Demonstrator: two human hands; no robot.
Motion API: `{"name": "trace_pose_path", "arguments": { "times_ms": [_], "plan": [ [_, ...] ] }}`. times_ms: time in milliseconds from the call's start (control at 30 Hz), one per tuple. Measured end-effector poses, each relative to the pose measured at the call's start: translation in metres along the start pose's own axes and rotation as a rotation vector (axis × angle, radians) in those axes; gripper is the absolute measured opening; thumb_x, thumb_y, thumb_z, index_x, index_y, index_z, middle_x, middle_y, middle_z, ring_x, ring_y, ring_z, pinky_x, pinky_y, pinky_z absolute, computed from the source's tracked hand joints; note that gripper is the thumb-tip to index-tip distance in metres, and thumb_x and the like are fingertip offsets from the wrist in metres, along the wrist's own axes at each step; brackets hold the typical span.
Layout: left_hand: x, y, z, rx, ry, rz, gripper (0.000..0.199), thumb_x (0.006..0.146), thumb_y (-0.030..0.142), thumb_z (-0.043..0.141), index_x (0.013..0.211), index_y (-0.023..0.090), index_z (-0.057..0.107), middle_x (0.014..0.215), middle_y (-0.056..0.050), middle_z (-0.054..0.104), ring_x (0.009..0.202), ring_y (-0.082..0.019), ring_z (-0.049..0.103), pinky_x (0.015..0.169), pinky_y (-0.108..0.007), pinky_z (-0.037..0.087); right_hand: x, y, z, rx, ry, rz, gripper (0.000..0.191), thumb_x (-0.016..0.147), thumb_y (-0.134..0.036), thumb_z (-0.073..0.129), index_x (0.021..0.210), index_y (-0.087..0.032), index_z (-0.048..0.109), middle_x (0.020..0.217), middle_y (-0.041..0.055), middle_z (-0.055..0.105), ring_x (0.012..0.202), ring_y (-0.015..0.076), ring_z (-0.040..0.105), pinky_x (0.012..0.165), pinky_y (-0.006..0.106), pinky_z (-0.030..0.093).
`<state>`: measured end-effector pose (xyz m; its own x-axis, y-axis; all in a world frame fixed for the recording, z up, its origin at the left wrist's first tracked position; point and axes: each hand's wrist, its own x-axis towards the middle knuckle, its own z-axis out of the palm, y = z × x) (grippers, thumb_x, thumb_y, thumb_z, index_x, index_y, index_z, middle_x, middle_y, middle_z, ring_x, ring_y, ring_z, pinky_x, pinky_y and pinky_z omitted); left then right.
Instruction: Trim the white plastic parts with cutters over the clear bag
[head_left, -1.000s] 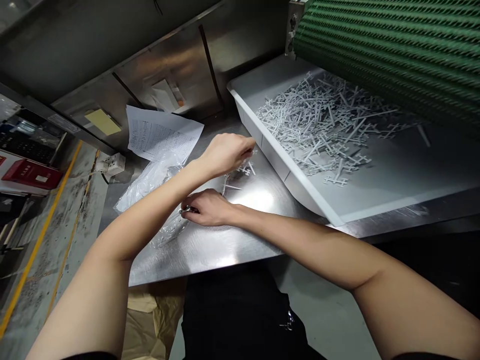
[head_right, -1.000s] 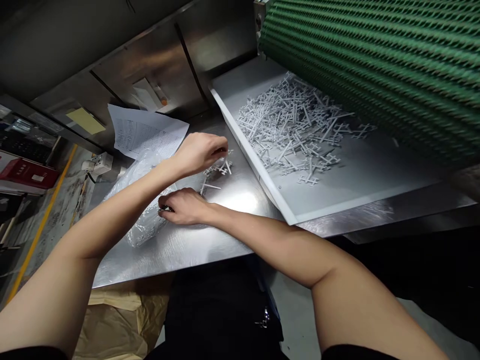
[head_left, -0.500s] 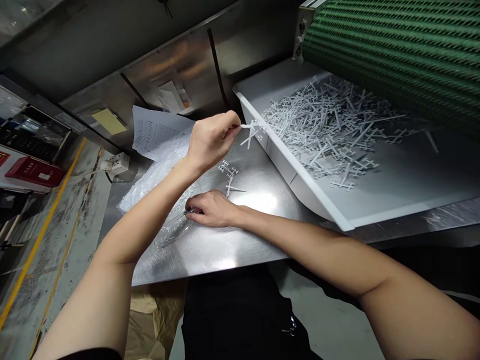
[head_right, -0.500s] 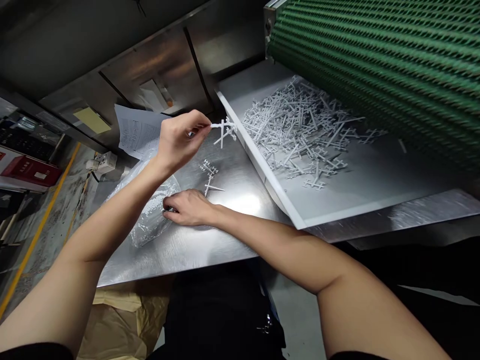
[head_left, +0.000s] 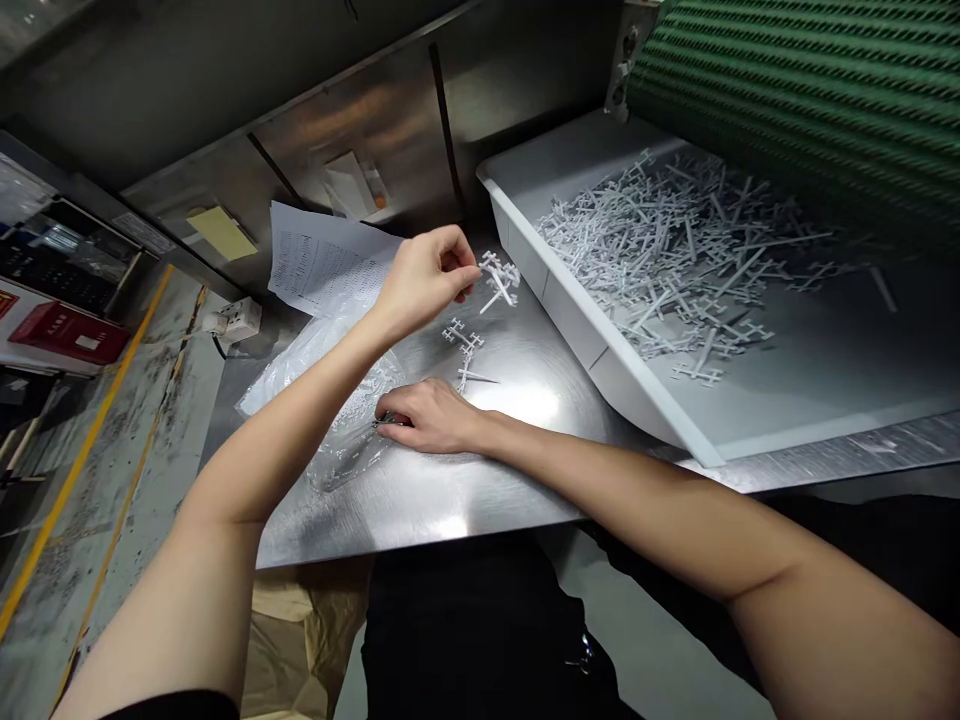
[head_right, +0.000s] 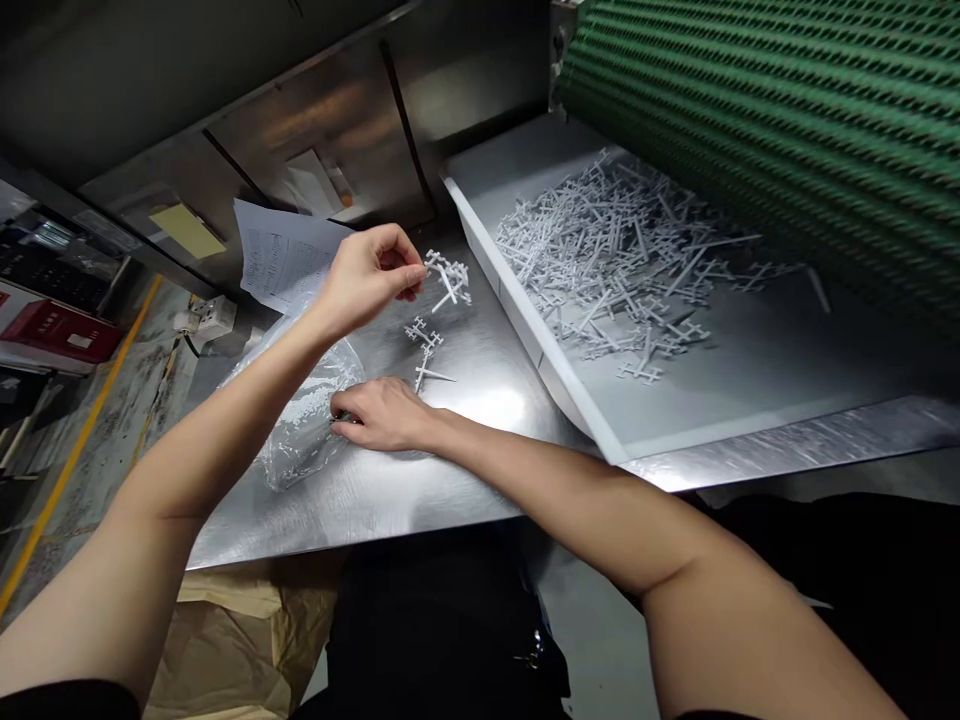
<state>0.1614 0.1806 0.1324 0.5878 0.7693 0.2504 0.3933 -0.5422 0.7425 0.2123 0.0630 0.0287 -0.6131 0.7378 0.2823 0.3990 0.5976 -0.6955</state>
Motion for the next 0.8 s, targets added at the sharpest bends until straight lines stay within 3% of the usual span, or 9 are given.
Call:
{"name": "trace_pose_path", "arguments": {
  "times_ms": [567, 800],
  "plan": [
    [-0.014, -0.010, -0.009, -0.292, 0.042, -0.102, 0.013, 0.082, 0.012, 0.073, 0.080, 0.018, 0.061, 0.064, -0.002, 0.071, 0.054, -0.013, 0.067, 0.056, -0.026, 0.055, -0.002, 0.005, 0.006, 0.037, 0.037, -0.043, 0.014, 0.104, -0.031, 0.070, 0.105, -0.019, 0.076, 0.093, 0.0027, 0.077, 0.087, 0.0194, 0.068, 0.074, 0.028, 0.036],
    [-0.010, -0.009, -0.008, -0.231, -0.002, -0.100, 0.013, 0.075, 0.006, 0.068, 0.077, 0.018, 0.062, 0.059, 0.001, 0.068, 0.050, -0.012, 0.063, 0.051, -0.023, 0.050, -0.002, 0.005, 0.006, 0.011, 0.039, -0.049, 0.013, 0.103, -0.031, 0.072, 0.105, -0.019, 0.076, 0.094, 0.0021, 0.077, 0.084, 0.0182, 0.066, 0.071, 0.028, 0.035]
  ]
}}
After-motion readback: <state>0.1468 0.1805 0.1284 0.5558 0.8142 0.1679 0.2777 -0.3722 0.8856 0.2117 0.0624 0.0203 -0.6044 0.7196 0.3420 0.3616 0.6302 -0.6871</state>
